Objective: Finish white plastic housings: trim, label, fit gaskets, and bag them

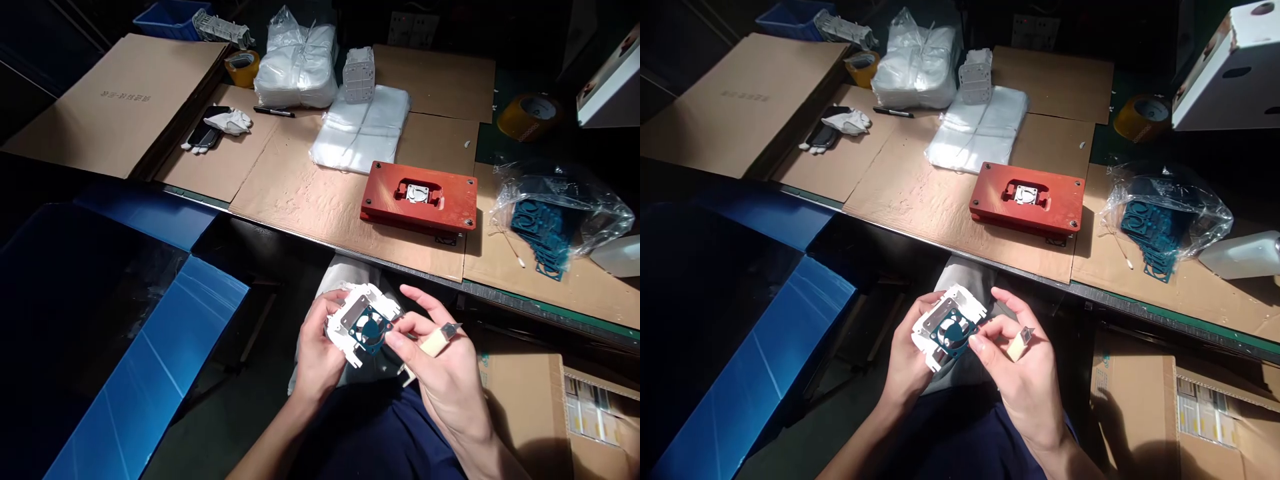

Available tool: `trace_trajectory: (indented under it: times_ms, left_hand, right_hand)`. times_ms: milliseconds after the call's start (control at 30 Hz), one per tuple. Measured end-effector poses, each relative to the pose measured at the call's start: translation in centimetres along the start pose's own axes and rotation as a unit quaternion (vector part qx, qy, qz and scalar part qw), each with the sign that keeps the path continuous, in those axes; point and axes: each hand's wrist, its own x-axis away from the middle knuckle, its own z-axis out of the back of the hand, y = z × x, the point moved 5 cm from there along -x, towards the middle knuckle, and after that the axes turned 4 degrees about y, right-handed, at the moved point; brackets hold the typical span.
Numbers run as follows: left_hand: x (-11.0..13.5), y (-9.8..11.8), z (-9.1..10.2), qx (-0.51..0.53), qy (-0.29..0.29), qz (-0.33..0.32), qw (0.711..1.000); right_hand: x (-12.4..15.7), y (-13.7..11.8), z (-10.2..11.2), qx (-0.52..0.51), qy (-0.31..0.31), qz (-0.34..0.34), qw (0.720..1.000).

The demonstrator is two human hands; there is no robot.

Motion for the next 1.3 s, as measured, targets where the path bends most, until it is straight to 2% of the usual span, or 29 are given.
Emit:
trace_trajectory:
  times_ms: [100, 333, 600, 767, 1300]
  left_hand:
    - [0.3, 0.1, 0.0, -0.021, 0.008, 0.01, 1.0]
    - [0.5, 0.1, -0.3, -0.019, 0.0, -0.016, 1.0]
    - [-0.2, 0.0, 0.0, -0.048, -0.005, 0.053, 0.997]
    - [-0.5, 0.3, -0.1, -0.048, 0.002, 0.057, 0.997]
    - [0.6, 0.2, -0.4, -0.036, 0.002, -0.039, 0.999]
  right_hand:
    - [-0.1, 0.0, -0.2, -0.007, 0.006, 0.0, 1.0]
    - [0.1, 0.2, -0.4, -0.045, -0.002, -0.024, 0.999]
    - [0.1, 0.0, -0.4, -0.026, -0.005, -0.028, 0.999]
    - [0.0, 0.1, -0.3, -0.015, -0.002, -0.024, 1.0]
    - [-0.5, 0.4, 0.0, 0.007, 0.006, -0.044, 0.999]
